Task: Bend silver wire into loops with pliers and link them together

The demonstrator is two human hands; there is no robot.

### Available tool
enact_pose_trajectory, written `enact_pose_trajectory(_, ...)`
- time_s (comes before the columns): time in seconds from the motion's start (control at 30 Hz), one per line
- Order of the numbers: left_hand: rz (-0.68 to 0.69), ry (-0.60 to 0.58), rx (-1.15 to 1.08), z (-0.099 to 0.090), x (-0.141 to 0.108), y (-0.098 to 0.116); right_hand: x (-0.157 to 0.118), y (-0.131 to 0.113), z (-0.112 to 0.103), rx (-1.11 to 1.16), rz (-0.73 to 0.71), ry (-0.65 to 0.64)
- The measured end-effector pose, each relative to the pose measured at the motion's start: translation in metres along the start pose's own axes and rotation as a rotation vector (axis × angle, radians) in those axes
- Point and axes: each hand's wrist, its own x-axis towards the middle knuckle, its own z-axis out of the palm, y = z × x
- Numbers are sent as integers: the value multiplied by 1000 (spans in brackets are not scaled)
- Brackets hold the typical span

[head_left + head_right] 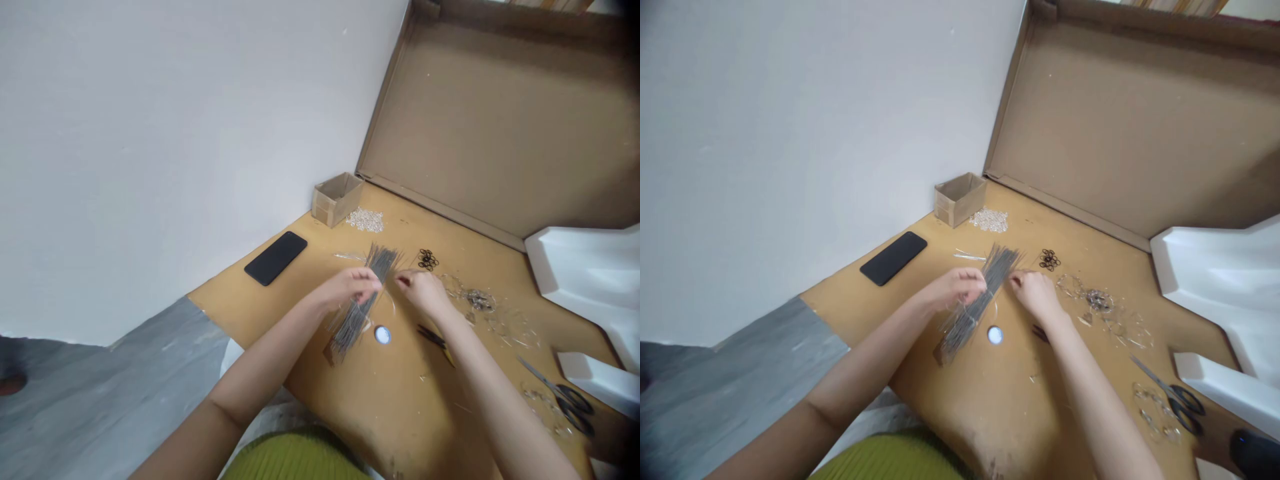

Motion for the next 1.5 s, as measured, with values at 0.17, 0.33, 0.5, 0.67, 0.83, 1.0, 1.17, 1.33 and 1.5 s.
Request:
enact_pose_trajectory(0.17,-182,-360,119,25,-3,-16,52,-40,1,-48,-130,-32)
enact_pose_trajectory(0.33,-203,-412,139,26,-2,-23,90,-61,8,-135,-196,-113)
enact_pose_trajectory(0.5,-234,-427,170,27,0,-26,109,-70,16,-172,-208,-181)
enact_pose_trajectory(0.67,-236,-439,175,28,2,-30,115,-70,20,-126,-191,-205)
enact_pose_trajectory(0.83,-232,-457,173,27,2,-31,116,-68,17,17,-136,-206)
enact_pose_trajectory(1.0,-251,-452,200,29,1,-29,115,-60,14,293,-53,-185)
enact_pose_trajectory(1.17,-276,-384,365,32,2,-38,96,-40,9,711,15,-168)
enact_pose_trajectory(1.33,-211,-257,456,33,5,-54,38,-11,6,1096,92,-127)
enact_pose_trajectory(1.5,-73,-77,637,38,9,-69,-32,10,10,1319,178,-69)
